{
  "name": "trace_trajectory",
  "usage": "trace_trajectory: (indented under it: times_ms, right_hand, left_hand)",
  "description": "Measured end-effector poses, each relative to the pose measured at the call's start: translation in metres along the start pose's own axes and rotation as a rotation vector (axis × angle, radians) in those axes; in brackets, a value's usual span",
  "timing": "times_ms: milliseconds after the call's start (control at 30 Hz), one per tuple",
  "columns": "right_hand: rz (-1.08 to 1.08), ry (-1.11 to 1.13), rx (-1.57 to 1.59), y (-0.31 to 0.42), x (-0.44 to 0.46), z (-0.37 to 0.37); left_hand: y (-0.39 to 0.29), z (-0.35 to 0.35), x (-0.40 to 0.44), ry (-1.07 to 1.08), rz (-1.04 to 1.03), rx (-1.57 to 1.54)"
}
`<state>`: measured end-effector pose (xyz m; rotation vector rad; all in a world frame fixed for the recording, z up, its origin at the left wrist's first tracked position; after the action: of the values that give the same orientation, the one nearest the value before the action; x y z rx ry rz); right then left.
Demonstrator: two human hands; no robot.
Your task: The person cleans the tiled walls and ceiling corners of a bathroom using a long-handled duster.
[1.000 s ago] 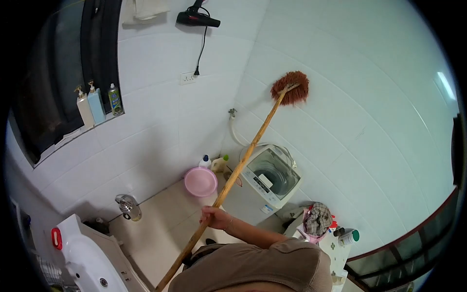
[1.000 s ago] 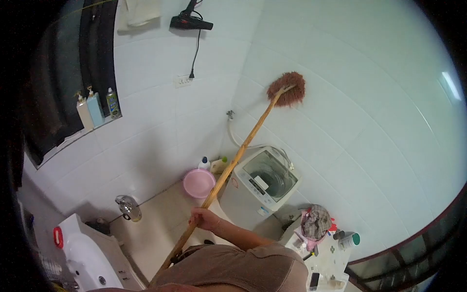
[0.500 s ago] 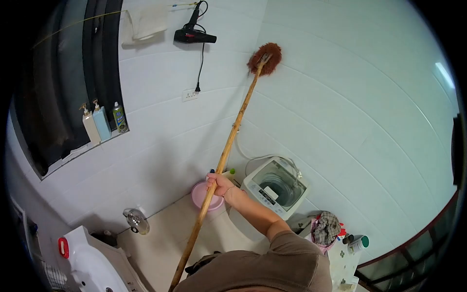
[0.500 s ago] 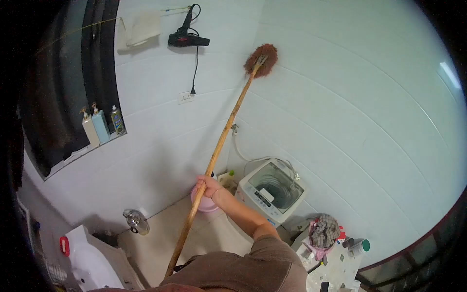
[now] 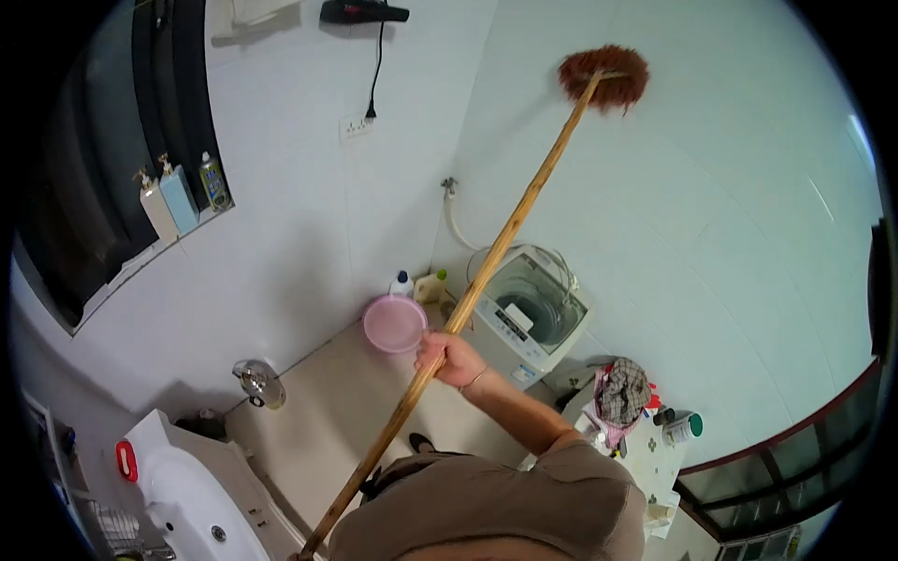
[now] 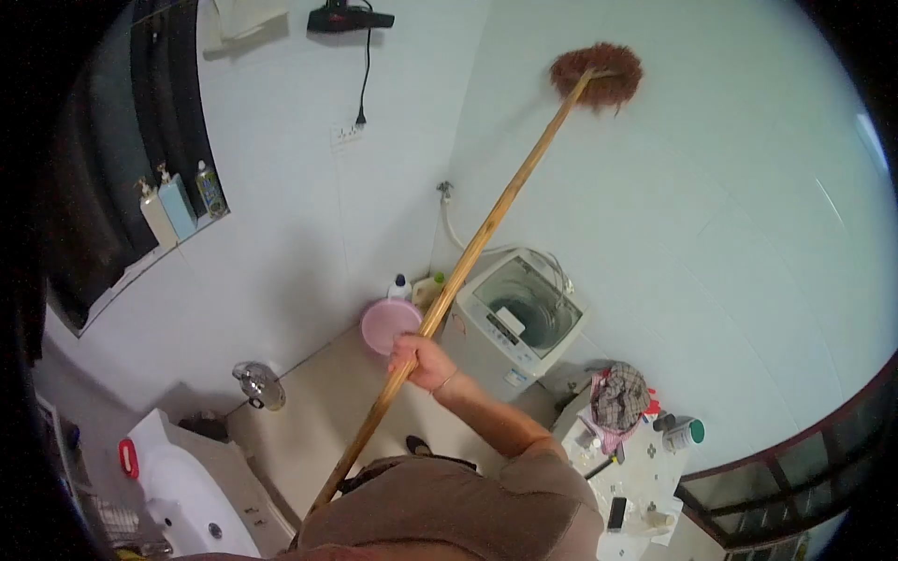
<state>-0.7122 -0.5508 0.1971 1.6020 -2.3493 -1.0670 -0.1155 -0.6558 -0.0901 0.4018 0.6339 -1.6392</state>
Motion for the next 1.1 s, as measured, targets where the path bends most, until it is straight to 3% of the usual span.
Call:
trace_trajectory:
  times_ms: [33, 133, 167, 233, 267, 333, 367, 433, 467, 600, 800, 1033, 1100]
  right_hand:
    - [0.026, 0.033, 0.000, 0.008, -0.003, 0.001]
    - [0.076, 0.023, 0.015, 0.042, -0.006, -0.002]
    - [0.095, 0.007, 0.006, 0.056, -0.005, -0.004]
    - [0.151, 0.040, -0.034, 0.079, 0.004, -0.007]
    - [0.194, 0.090, -0.065, 0.087, 0.009, -0.006]
    - [0.214, 0.054, -0.094, 0.094, 0.025, -0.004]
    - [0.251, 0.035, -0.132, 0.092, 0.030, -0.002]
    - [0.226, 0.031, -0.133, 0.081, 0.040, 0.002]
    - [0.208, 0.036, -0.137, 0.075, 0.047, 0.005]
    - [0.038, 0.038, -0.126, 0.022, 0.073, 0.041]
    - [-0.138, 0.032, -0.013, -0.064, 0.087, 0.074]
    - [-0.328, -0.242, 0.062, -0.135, 0.093, 0.121]
    - [-0.405, -0.339, 0.139, -0.153, 0.091, 0.133]
  left_hand:
    - [-0.009, -0.003, 0.004, 0.011, 0.011, 0.013]
    - [-0.049, -0.027, 0.016, -0.372, -0.170, -0.035]
    - [-0.049, -0.057, 0.047, -0.348, -0.164, -0.284]
    - [-0.060, -0.064, 0.046, -0.262, -0.197, -0.353]
    - [-0.105, -0.033, 0.023, -0.197, -0.246, -0.176]
    - [-0.125, -0.021, 0.008, -0.307, -0.342, -0.206]
    - [-0.119, -0.024, 0.008, -0.296, -0.336, -0.197]
    - [-0.102, -0.034, 0.023, -0.033, -0.282, -0.145]
    - [-0.089, -0.037, 0.022, -0.031, -0.280, -0.142]
    - [-0.036, -0.036, -0.009, -0.060, -0.033, -0.073]
    - [0.030, -0.002, -0.077, -0.286, 0.023, -0.002]
    - [0.072, 0.062, -0.111, 0.290, 0.190, 0.141]
    - [0.082, 0.071, -0.112, 0.314, 0.186, 0.183]
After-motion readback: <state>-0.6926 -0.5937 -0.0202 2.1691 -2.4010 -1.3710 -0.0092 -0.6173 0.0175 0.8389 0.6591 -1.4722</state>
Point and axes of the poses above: each hand's wrist, its own x-axis towards the middle knuckle, its own z-axis out of the back of the hand, y = z × x, the point moved 1 cm from there along x, towards the middle knuckle, and after that the axes turned 1 degree about -y, right-handed, at the moved point
